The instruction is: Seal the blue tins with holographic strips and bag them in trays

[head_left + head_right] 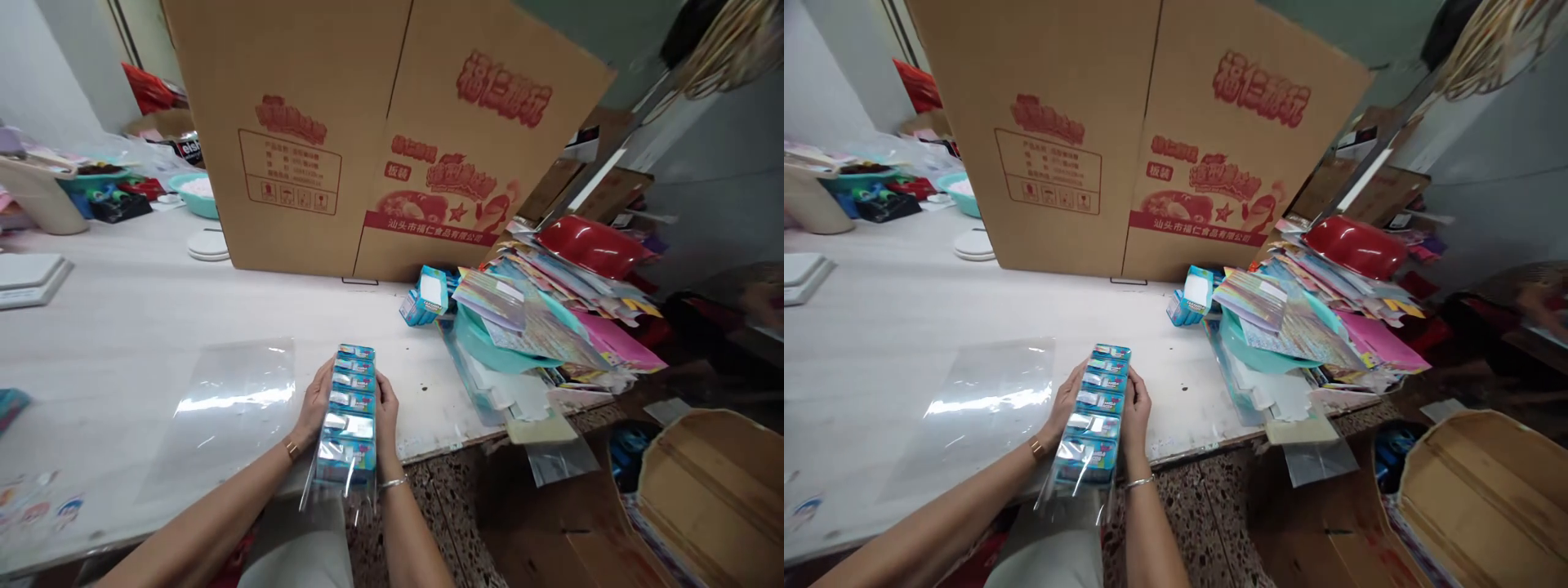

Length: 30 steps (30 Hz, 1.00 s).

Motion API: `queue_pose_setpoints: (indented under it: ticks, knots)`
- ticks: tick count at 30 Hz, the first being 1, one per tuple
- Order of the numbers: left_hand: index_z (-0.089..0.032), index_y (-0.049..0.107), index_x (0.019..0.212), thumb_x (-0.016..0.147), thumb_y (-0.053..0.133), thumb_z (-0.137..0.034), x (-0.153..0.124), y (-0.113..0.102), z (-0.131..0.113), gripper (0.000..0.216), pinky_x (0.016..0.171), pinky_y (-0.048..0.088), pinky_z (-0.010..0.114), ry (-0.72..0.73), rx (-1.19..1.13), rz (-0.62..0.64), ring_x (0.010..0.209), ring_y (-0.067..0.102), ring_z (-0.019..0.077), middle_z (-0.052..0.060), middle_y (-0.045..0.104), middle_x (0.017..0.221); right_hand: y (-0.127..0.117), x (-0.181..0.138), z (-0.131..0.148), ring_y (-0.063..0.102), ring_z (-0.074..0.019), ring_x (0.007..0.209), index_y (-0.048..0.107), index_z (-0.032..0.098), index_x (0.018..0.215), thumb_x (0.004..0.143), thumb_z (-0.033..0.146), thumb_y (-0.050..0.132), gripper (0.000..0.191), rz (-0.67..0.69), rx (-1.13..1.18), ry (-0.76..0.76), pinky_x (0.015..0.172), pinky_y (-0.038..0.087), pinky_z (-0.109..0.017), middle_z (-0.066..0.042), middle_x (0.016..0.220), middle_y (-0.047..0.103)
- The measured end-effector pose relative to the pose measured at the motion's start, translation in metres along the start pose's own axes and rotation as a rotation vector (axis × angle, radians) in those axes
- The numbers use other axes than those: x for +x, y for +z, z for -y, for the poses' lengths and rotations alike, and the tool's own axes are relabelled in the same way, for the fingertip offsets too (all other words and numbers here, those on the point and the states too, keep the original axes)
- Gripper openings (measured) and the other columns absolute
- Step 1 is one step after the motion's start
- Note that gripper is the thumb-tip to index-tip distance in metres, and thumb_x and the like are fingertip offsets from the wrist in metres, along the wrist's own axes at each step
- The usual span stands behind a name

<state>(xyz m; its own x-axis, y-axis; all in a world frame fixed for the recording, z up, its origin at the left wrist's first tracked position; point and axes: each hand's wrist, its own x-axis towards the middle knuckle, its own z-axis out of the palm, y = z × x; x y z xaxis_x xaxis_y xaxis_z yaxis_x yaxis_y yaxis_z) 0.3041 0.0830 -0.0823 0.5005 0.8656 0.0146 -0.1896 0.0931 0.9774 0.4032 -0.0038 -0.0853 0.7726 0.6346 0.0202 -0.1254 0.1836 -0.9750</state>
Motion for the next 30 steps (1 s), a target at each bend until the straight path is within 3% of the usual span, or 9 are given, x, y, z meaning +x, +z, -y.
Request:
queue_pose_setpoints:
  ticks: [4,7,9,11,13,16,20,27,30]
  knots:
    - [-0.022,0.063,0.127,0.090,0.058,-0.054,-0.001,-0.005,0.000,0.049,0.101,0.046,0.031,-0.050,-0.116,-0.066,0.122,0.060,0.0234,0.009,0.065,0.133,-0.005,0.001,-0.008,0.064,-0.0190,0.105,0.060,0.022,0.123,0.089,0.051,0.057,0.045,-0.026,0.056,0.034,0.090,0.051,-0.030,-0.006,0.117,0.068]
    - [-0.023,0.064,0.125,0.089,0.060,-0.056,0.020,-0.003,-0.001,0.049,0.092,0.050,0.028,-0.080,-0.158,-0.110,0.114,0.064,0.0202,0.008,0.069,0.124,-0.011,0.016,-0.011,0.062,-0.0170,0.110,0.049,0.025,0.137,0.092,0.056,0.051,0.055,-0.050,0.069,0.052,0.089,0.051,-0.029,-0.007,0.131,0.061]
    - [-0.021,0.069,0.115,0.086,0.063,-0.057,0.034,0.001,-0.001,0.047,0.084,0.051,0.026,-0.086,-0.151,-0.095,0.103,0.066,0.0186,0.008,0.073,0.112,-0.013,0.031,-0.012,0.058,-0.0157,0.116,0.055,0.025,0.132,0.091,0.055,0.052,0.051,-0.061,0.057,0.039,0.092,0.048,-0.027,-0.006,0.135,0.058]
    - [-0.017,0.074,0.098,0.079,0.071,-0.055,0.044,0.006,-0.001,0.043,0.072,0.050,0.023,-0.092,-0.141,-0.071,0.083,0.067,0.0165,0.005,0.074,0.092,-0.014,0.046,-0.013,0.058,-0.0154,0.111,0.064,0.022,0.116,0.089,0.054,0.056,0.042,-0.044,0.044,0.028,0.090,0.047,-0.024,-0.004,0.123,0.064]
    - [-0.016,0.074,0.085,0.073,0.078,-0.050,0.049,0.010,-0.002,0.037,0.061,0.046,0.022,-0.088,-0.131,-0.066,0.066,0.061,0.0131,0.001,0.070,0.074,-0.012,0.058,-0.015,0.060,-0.0151,0.091,0.066,0.020,0.096,0.087,0.054,0.060,0.036,0.002,0.043,0.035,0.079,0.048,-0.023,-0.002,0.095,0.067]
    - [-0.016,0.069,0.071,0.074,0.078,-0.046,0.053,0.014,-0.001,0.031,0.055,0.040,0.021,-0.056,-0.117,-0.097,0.055,0.052,0.0097,-0.004,0.061,0.061,-0.007,0.068,-0.019,0.049,-0.0117,0.064,0.056,0.021,0.075,0.083,0.054,0.065,0.036,0.065,0.052,0.053,0.063,0.043,-0.021,0.005,0.066,0.054]
    - [-0.017,0.064,0.062,0.076,0.075,-0.042,0.058,0.014,-0.001,0.031,0.052,0.035,0.021,-0.023,-0.086,-0.119,0.053,0.045,0.0084,-0.005,0.054,0.056,0.001,0.075,-0.025,0.040,-0.0104,0.058,0.048,0.022,0.072,0.084,0.058,0.061,0.040,0.090,0.066,0.066,0.057,0.038,-0.021,0.007,0.063,0.046]
    - [-0.016,0.065,0.065,0.079,0.072,-0.048,0.059,0.009,-0.001,0.035,0.053,0.037,0.021,-0.018,-0.072,-0.067,0.054,0.046,0.0095,-0.003,0.056,0.059,-0.004,0.076,-0.015,0.038,-0.0112,0.055,0.054,0.023,0.074,0.087,0.059,0.060,0.039,0.102,0.098,0.062,0.053,0.035,-0.023,0.006,0.063,0.044]
    - [-0.016,0.067,0.069,0.078,0.073,-0.049,0.059,0.006,0.000,0.035,0.054,0.038,0.022,-0.018,-0.081,-0.033,0.056,0.049,0.0102,-0.002,0.059,0.063,-0.009,0.075,-0.006,0.040,-0.0112,0.055,0.055,0.024,0.077,0.083,0.053,0.068,0.033,0.117,0.150,0.069,0.053,0.037,-0.023,0.006,0.064,0.045]
